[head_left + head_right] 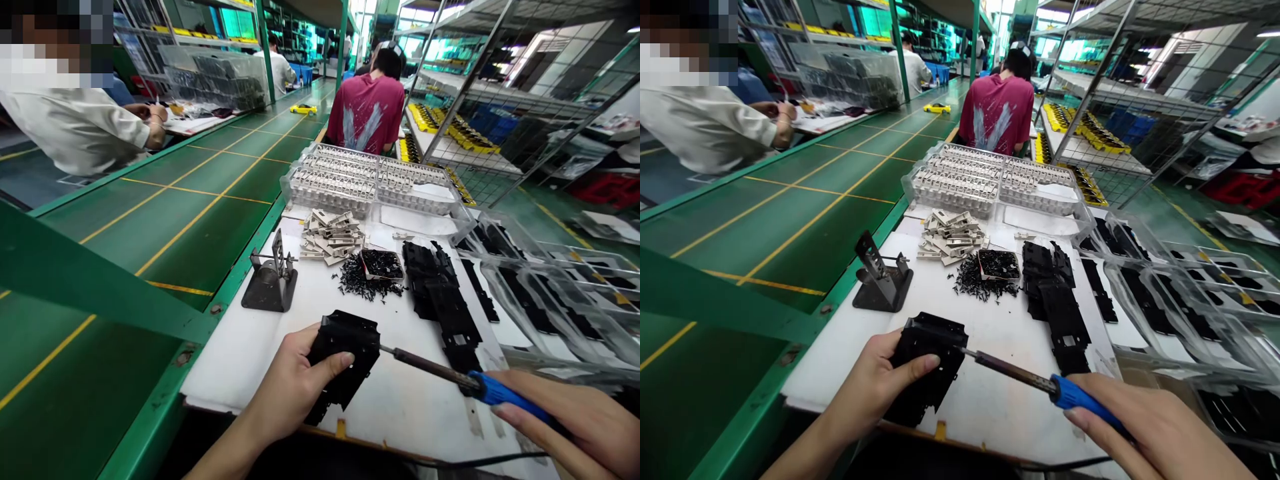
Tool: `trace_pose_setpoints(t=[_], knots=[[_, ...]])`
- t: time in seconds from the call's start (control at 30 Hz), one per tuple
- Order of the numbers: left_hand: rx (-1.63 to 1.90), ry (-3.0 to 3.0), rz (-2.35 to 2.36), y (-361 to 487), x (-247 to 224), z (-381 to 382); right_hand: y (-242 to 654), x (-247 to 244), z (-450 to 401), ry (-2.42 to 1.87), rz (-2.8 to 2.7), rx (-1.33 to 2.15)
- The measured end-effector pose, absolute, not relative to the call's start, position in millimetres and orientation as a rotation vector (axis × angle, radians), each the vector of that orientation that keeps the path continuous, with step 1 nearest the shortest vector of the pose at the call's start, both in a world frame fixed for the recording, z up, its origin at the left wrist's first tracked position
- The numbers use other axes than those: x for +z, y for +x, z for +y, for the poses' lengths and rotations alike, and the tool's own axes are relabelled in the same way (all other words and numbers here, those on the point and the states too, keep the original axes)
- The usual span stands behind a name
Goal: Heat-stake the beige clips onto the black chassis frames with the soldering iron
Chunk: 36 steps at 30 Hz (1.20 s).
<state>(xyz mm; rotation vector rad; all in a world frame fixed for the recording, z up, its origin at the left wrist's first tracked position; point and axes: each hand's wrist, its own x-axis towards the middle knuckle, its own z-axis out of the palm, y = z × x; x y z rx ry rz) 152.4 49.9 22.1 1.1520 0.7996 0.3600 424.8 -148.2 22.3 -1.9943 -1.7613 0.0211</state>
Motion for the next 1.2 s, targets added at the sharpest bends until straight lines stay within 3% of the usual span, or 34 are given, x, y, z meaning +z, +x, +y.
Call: trace_pose_setpoints(t=[0.1,0.4,0.73,1.2], knots=[[0.361,1.177,0.808,154.4,21.9,48.8,441.6,31.7,-145.7,-1.92,-2.213,-0.037],[0.341,1.176,0.786,159.5,25.5,51.6,442.6,38.8,-139.0,-1.866,-2.311,-0.294],[0.328,1.156,0.758,161.5,25.1,53.6,440.4,42.2,-141.8,-2.161,-2.234,0.15],[0.319,1.167,0.753,164.4,23.8,55.4,447.9,46.0,-136.0,-2.12,-2.197,0.239]])
